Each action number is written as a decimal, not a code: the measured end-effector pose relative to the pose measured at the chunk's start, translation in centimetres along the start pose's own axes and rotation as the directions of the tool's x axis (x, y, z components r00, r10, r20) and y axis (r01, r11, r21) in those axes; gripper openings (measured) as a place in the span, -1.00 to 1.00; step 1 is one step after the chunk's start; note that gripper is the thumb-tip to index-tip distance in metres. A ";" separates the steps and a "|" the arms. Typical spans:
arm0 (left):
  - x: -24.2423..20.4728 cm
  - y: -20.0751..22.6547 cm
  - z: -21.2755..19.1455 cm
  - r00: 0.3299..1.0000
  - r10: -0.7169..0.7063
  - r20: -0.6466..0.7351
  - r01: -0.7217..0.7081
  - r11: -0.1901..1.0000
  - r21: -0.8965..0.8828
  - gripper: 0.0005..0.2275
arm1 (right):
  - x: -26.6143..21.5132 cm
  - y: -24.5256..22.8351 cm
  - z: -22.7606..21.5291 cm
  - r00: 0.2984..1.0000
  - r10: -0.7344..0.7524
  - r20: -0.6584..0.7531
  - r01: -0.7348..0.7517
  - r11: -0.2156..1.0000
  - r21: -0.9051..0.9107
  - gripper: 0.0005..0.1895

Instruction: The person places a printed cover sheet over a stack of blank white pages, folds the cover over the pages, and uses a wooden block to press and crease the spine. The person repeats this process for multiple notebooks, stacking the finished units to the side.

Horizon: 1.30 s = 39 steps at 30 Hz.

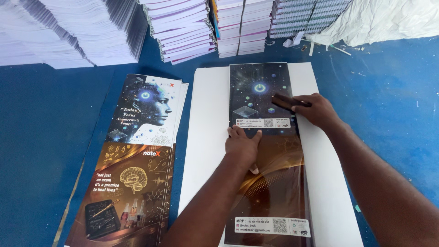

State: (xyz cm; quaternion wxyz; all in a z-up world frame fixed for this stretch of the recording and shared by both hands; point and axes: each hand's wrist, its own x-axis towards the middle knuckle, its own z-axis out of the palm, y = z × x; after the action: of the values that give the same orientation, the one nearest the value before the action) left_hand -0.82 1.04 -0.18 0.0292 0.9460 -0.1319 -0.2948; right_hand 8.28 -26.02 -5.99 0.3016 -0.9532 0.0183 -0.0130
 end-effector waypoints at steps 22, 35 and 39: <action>-0.1 -1.2 1.2 0.997 0.015 -0.077 -0.023 0.994 -0.107 0.16 | -2.5 0.8 -0.2 0.998 -0.033 0.056 0.030 0.999 0.045 -0.51; -0.5 -1.5 1.4 0.994 0.021 -0.104 -0.038 0.985 -0.170 0.11 | -4.1 0.1 -0.2 0.996 -0.021 0.086 0.021 1.000 0.008 -0.54; -0.6 -1.6 1.4 0.994 0.021 -0.105 -0.040 0.983 -0.178 0.11 | -4.8 -0.1 0.0 0.996 -0.068 0.056 0.066 0.997 0.028 -0.54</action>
State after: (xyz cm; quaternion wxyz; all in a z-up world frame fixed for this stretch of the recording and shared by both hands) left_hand -1.75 2.73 -1.23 0.1257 0.9512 -0.1176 -0.2561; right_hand 3.49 -25.78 -6.00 0.3137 -0.9492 -0.0224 0.0038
